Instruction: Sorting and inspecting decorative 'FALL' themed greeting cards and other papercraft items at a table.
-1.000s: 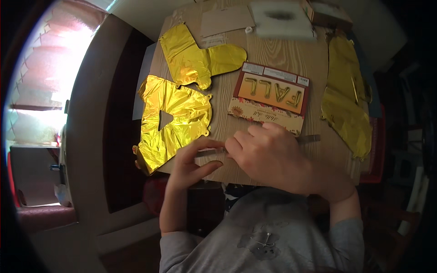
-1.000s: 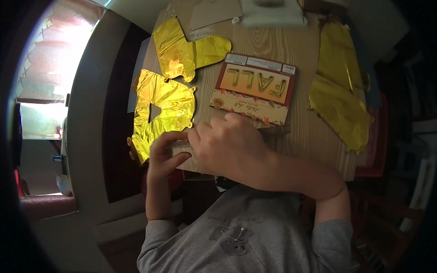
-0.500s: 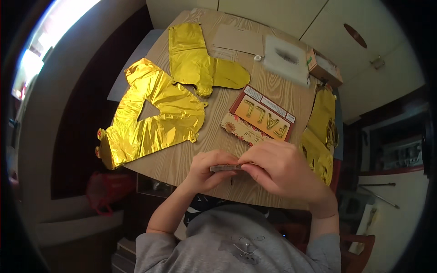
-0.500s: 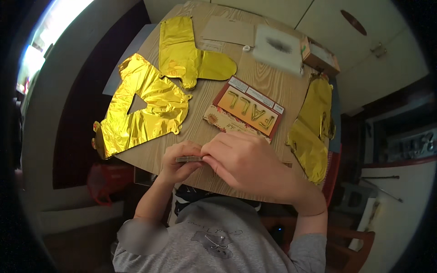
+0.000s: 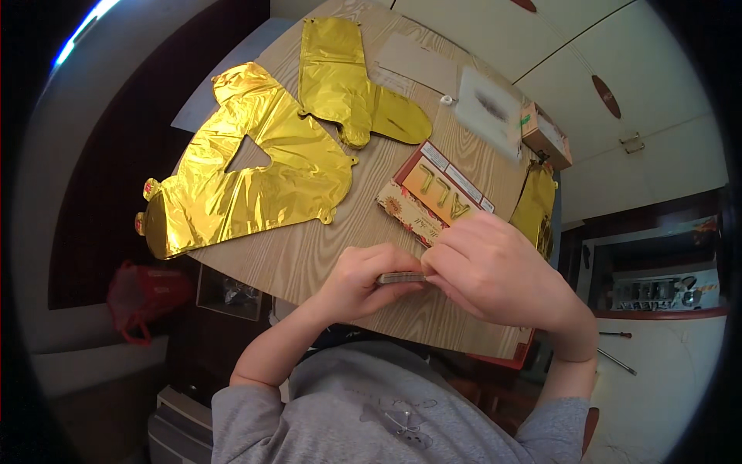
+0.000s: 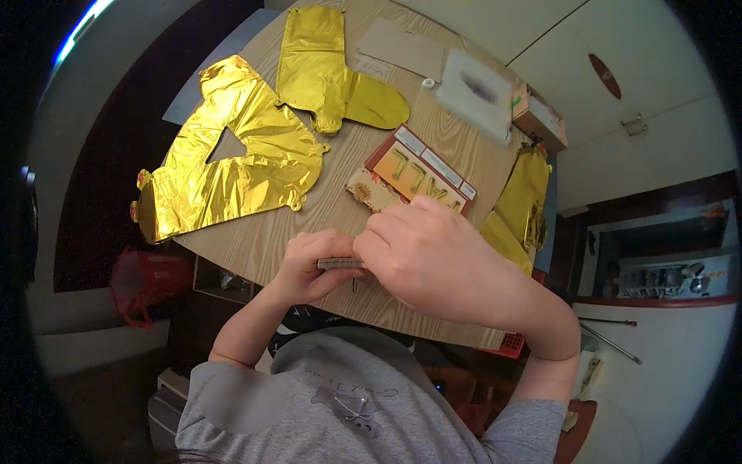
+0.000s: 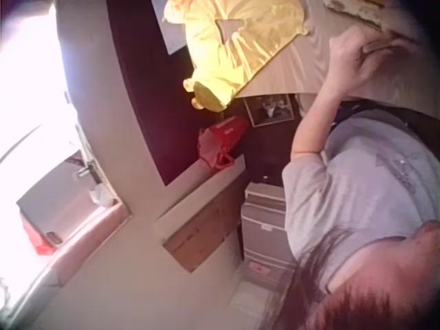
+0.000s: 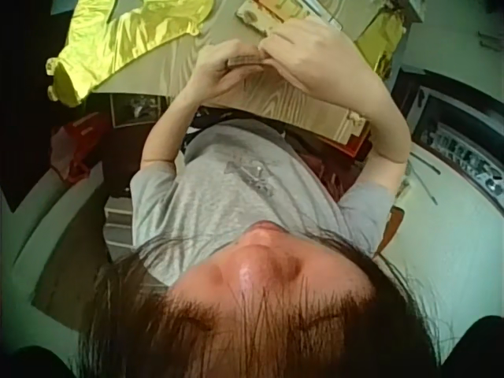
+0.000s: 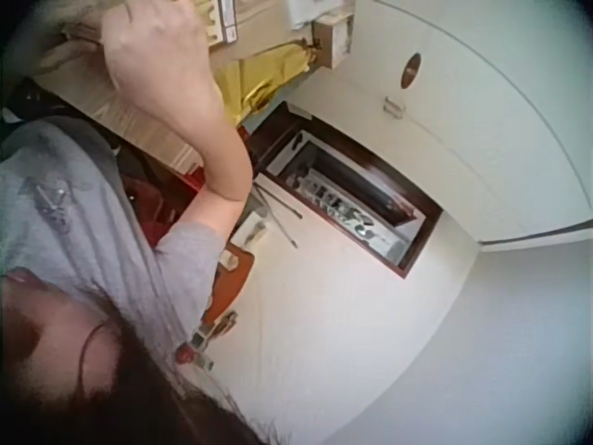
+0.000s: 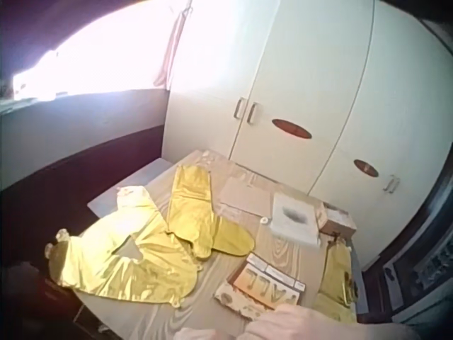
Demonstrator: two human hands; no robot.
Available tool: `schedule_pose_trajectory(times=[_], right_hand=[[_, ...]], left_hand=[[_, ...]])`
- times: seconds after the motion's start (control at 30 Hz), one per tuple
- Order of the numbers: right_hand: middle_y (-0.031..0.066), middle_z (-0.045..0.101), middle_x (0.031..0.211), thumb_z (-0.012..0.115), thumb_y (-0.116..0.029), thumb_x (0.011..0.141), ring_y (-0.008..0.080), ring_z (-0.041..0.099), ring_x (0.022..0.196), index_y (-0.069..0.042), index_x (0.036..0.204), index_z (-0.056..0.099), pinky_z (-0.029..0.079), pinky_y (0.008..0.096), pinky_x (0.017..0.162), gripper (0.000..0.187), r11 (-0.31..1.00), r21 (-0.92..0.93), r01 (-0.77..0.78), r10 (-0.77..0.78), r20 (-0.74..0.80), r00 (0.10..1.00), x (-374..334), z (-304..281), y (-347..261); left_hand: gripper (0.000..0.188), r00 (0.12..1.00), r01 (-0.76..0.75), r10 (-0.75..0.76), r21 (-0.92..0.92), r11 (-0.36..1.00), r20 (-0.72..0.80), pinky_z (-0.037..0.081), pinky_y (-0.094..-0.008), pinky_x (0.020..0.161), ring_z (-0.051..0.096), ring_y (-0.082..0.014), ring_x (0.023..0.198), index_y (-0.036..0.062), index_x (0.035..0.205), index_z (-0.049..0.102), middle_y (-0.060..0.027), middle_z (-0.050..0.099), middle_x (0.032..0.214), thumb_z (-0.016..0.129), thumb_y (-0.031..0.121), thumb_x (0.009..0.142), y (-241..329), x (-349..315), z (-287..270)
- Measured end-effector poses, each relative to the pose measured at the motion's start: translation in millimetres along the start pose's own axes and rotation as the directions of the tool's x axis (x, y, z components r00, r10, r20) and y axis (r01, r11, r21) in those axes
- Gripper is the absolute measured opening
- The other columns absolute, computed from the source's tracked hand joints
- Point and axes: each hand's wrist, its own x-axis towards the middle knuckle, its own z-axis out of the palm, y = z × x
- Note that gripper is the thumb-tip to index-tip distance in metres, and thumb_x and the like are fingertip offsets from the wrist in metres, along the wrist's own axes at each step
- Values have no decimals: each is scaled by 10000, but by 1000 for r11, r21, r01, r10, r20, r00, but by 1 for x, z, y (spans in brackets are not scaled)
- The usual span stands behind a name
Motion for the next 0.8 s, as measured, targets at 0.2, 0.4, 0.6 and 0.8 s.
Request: schedule_pose_trajectory(times=[0.2,0.4,0.6,0.8], right_hand=[[23,432,697,521,-152,708,156,472,688,-91,715,467,348,287,634,82,989,-129,66,-68,-14,998,-1,9,-5],[20,463,736,551,-152,709,161,496,735,-98,773,489,352,299,658,105,989,-53,140,-146,-115,983,-6,19,8],[42,521,776,643,-107,710,222,521,756,-79,852,536,372,328,681,180,978,206,12,29,-194,981,-15,18,11],[35,525,765,641,-143,732,202,526,719,-93,828,530,356,310,646,155,963,268,-24,66,-151,986,-13,21,12]], left_hand=[[199,1000,15,-15,-4,1000,-12,474,-294,575,607,-233,693,40,864,595,-67,612,796,693,79,695,0,-4,2],[196,1000,10,-10,5,1000,-20,475,-294,576,608,-233,693,44,867,597,-63,614,798,690,84,700,3,-4,1],[193,1000,19,-18,10,1000,-24,470,-288,569,608,-220,690,54,877,602,-58,615,799,684,88,706,1,-2,2],[193,999,18,-19,-5,1000,-29,467,-287,557,605,-215,681,54,875,602,-52,613,793,686,88,704,0,-2,4]])
